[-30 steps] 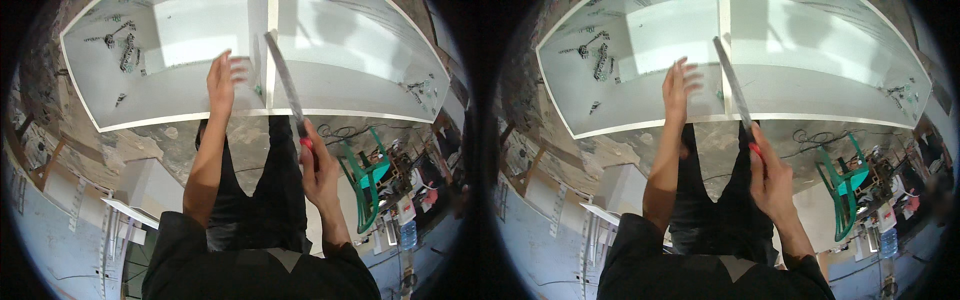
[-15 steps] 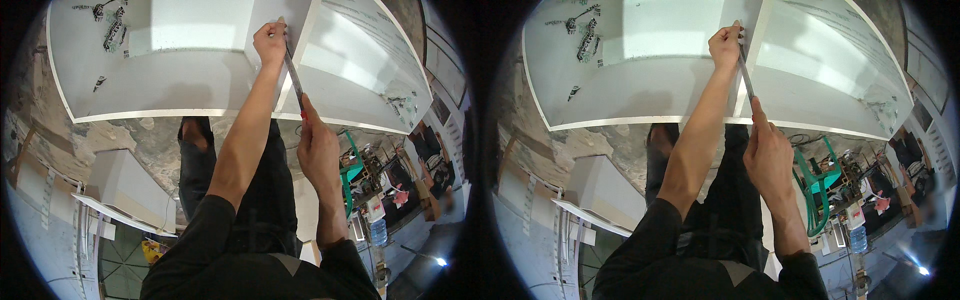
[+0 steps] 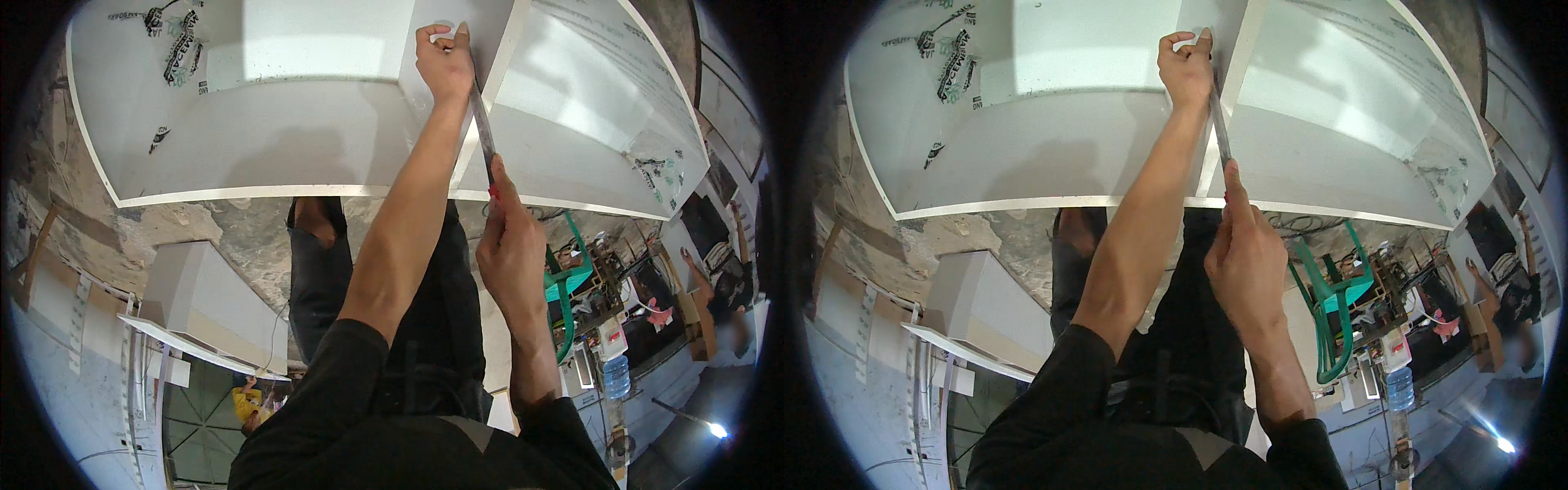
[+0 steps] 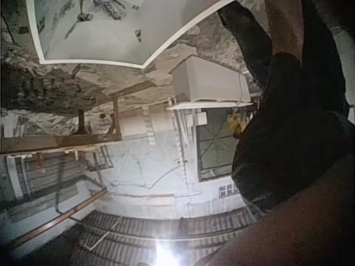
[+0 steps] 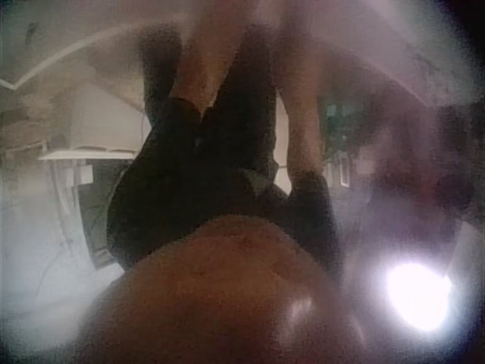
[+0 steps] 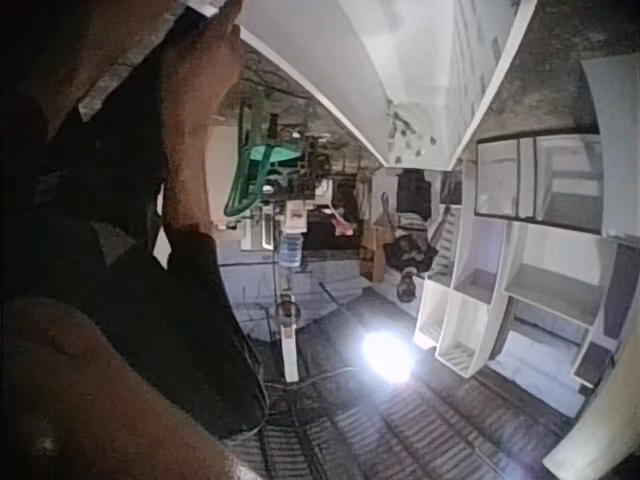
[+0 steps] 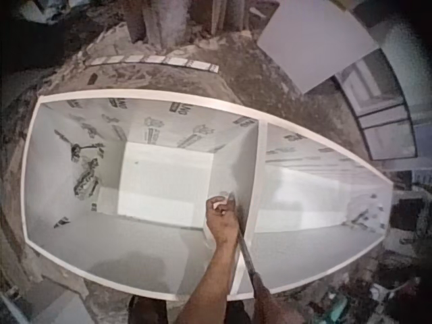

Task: The person walks through a cluttered workshop and uses a red-handled file to smooth the edges of a white cabinet. The person repeatedly files the top and side edges of the cabinet while another person works nearby.

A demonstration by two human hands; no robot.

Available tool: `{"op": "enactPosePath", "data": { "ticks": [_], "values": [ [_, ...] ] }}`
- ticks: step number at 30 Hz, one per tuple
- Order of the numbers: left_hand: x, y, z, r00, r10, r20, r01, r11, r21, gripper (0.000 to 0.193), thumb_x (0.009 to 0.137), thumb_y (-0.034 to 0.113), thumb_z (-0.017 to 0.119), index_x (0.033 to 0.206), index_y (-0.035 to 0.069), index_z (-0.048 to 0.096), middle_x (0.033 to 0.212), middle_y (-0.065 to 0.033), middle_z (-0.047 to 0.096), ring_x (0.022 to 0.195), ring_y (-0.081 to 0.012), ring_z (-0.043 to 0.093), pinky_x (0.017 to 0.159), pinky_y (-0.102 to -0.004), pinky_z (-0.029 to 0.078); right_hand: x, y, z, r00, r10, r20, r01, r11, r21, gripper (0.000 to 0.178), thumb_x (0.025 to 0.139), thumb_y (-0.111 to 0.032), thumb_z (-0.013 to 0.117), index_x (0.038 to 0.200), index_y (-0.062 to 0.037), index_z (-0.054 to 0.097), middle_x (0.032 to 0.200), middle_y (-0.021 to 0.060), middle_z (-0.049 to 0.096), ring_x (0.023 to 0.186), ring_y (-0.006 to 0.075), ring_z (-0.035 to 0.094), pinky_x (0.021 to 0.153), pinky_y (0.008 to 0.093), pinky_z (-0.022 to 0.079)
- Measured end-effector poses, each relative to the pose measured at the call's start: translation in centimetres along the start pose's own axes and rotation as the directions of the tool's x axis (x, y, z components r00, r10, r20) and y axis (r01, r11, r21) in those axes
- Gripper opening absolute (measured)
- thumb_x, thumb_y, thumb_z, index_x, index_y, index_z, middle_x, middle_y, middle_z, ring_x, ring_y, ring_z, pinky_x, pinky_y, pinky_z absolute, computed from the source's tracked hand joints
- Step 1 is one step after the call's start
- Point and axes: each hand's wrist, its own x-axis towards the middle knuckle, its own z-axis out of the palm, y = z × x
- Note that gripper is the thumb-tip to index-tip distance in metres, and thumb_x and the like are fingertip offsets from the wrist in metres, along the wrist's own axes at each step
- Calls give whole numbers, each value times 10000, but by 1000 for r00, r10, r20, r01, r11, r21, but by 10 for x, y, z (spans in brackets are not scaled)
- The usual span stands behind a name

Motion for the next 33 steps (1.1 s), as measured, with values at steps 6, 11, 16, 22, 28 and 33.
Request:
{"op": "enactPosePath", "data": {
  "ticks": [6, 11, 16, 22, 28, 33],
  "values": [
    [21, -7, 6, 996, -57, 65, 56, 998, 25, 303, 845, 112, 746, 1064, 36, 551, 681, -30, 635, 624, -107, 552, 605, -255, 431, 13, 7, 26, 994, -50, -100, 54, 998, 41, 647, 885, 24, 551, 1498, -88, 376, 761, 178, 613, 655, 363, 625, 593, 478, 477],
    [4, 1, 1, 990, 90, 108, -87, 996, -34, 270, 835, 125, 721, 1036, 68, 551, 653, -53, 632, 571, -160, 579, 597, -314, 464, -5, 0, 12, 999, 31, -34, -29, 996, 79, 669, 880, 27, 554, 1508, -101, 364, 768, 177, 616, 655, 361, 625, 595, 475, 480],
    [12, -8, 0, 993, 88, 82, -93, 994, 53, 272, 816, 95, 694, 1048, 71, 554, 629, -60, 640, 567, -161, 588, 617, -314, 465, 0, 11, 40, 990, -38, -136, 43, 999, 30, 680, 874, 30, 562, 1510, -112, 367, 769, 173, 617, 649, 358, 623, 594, 469, 484],
    [31, -27, 1, 987, 141, 76, -144, 989, 44, 282, 817, 95, 699, 1052, 68, 545, 638, -60, 637, 563, -154, 582, 616, -314, 467, 14, 4, 41, 995, 14, -98, -10, 999, 41, 695, 862, 27, 574, 1511, -106, 364, 768, 164, 617, 654, 351, 627, 601, 460, 490],
    [5, -4, -6, 991, 93, 99, -87, 994, -67, 261, 835, 64, 685, 1047, 54, 532, 632, -40, 607, 570, -118, 557, 582, -288, 456, -2, 11, 34, 997, -7, -73, 16, 992, 124, 693, 861, 22, 572, 1509, -97, 361, 785, 167, 617, 645, 336, 625, 599, 461, 487],
    [21, -16, -8, 991, 73, 111, -73, 997, -5, 262, 839, 54, 680, 1057, 53, 534, 653, -12, 610, 613, -90, 538, 647, -260, 435, 11, 13, 54, 992, -27, -121, 31, 999, 31, 680, 864, 27, 570, 1504, -96, 373, 781, 165, 612, 644, 325, 629, 586, 459, 482]
  ]
}}
